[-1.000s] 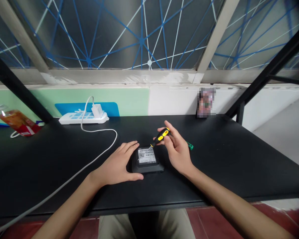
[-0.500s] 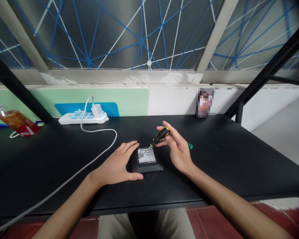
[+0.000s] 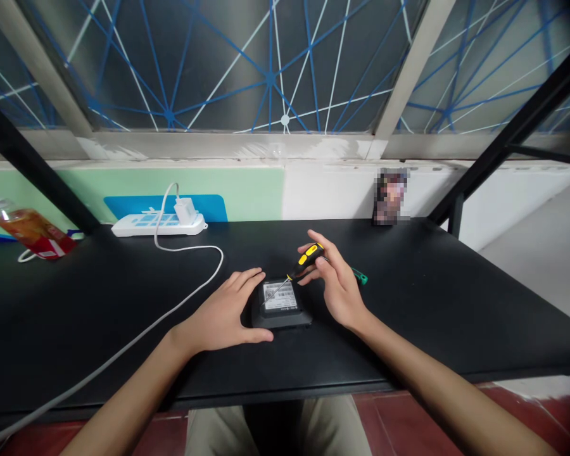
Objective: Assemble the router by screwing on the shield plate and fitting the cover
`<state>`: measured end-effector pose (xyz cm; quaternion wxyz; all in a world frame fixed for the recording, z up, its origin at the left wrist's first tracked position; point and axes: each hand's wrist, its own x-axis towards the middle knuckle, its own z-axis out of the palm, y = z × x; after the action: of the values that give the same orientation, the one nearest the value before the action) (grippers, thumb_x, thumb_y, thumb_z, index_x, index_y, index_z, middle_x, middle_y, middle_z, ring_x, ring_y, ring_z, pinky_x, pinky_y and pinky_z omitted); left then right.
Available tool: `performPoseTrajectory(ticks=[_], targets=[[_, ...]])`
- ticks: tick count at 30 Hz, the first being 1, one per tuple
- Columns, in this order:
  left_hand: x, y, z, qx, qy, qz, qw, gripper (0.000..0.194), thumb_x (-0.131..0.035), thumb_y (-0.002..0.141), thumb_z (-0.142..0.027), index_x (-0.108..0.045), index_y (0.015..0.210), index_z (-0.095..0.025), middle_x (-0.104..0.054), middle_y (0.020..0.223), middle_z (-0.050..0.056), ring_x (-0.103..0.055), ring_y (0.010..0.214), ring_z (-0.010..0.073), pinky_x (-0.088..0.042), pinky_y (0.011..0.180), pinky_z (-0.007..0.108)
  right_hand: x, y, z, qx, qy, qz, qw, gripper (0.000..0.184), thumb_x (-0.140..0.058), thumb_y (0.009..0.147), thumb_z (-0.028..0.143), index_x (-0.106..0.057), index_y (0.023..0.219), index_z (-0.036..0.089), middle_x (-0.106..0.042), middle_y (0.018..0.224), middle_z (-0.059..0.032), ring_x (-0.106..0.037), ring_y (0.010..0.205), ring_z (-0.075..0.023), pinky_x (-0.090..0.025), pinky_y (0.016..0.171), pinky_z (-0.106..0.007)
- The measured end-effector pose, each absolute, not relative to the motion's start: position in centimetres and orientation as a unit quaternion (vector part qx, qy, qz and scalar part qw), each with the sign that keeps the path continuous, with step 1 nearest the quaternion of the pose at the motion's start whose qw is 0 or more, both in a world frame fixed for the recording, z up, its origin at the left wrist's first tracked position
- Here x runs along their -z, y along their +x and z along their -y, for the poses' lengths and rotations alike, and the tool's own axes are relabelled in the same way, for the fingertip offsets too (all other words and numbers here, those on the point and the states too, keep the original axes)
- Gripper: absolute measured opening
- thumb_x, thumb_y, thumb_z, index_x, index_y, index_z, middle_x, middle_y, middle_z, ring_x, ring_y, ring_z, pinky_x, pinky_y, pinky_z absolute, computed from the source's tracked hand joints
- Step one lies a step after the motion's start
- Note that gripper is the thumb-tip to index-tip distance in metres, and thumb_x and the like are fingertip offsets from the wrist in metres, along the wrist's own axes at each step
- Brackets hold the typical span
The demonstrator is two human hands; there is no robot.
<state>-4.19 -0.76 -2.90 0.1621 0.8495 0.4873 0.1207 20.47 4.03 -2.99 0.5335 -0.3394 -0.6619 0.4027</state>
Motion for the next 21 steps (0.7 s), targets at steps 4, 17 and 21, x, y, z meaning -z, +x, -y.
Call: performPoseTrajectory(ticks=[4, 17, 21], targets=[[2.79, -4.14, 0.78, -0.117, 0.847, -0.491, 0.166, 0.102, -0.072, 0.078, -0.069, -0.032, 0.154, -0.013, -0.032, 0.162, 0.020, -0.032, 0.149, 0.0364, -0.029, 0.122, 0.051, 3.22, 20.54, -4.16, -0.404, -0.334, 0.662, 0.535, 0.050, -0.043, 0.100, 0.035, -0.043, 0.149, 0.027, -0.065, 0.126, -0.0082, -0.070, 0.075, -0.0121, -0.064, 0.068, -0.032], [3.05, -4.33, 0.70, -0.140, 0.851, -0.479, 0.166, 0.098, -0.071, 0.079, -0.070, -0.032, 0.155, -0.021, -0.034, 0.161, 0.017, -0.034, 0.147, 0.0387, -0.033, 0.119, 0.055, 2.76, 20.57, -3.90, -0.353, -0.375, 0.685, 0.516, 0.044, -0.046, 0.101, 0.043, -0.051, 0.141, 0.025, -0.062, 0.067, 0.0040, -0.063, 0.058, -0.0110, -0.055, 0.059, -0.027], [3.05, -4.30, 0.67, -0.143, 0.852, -0.475, 0.165, 0.097, -0.070, 0.079, -0.070, -0.032, 0.155, -0.022, -0.035, 0.161, 0.017, -0.035, 0.147, 0.0390, -0.033, 0.118, 0.056, 2.89, 20.56, -3.99, -0.391, -0.346, 0.662, 0.537, 0.048, -0.042, 0.102, 0.043, -0.049, 0.146, 0.026, -0.068, 0.111, -0.0065, -0.070, 0.069, -0.0117, -0.061, 0.063, -0.030]])
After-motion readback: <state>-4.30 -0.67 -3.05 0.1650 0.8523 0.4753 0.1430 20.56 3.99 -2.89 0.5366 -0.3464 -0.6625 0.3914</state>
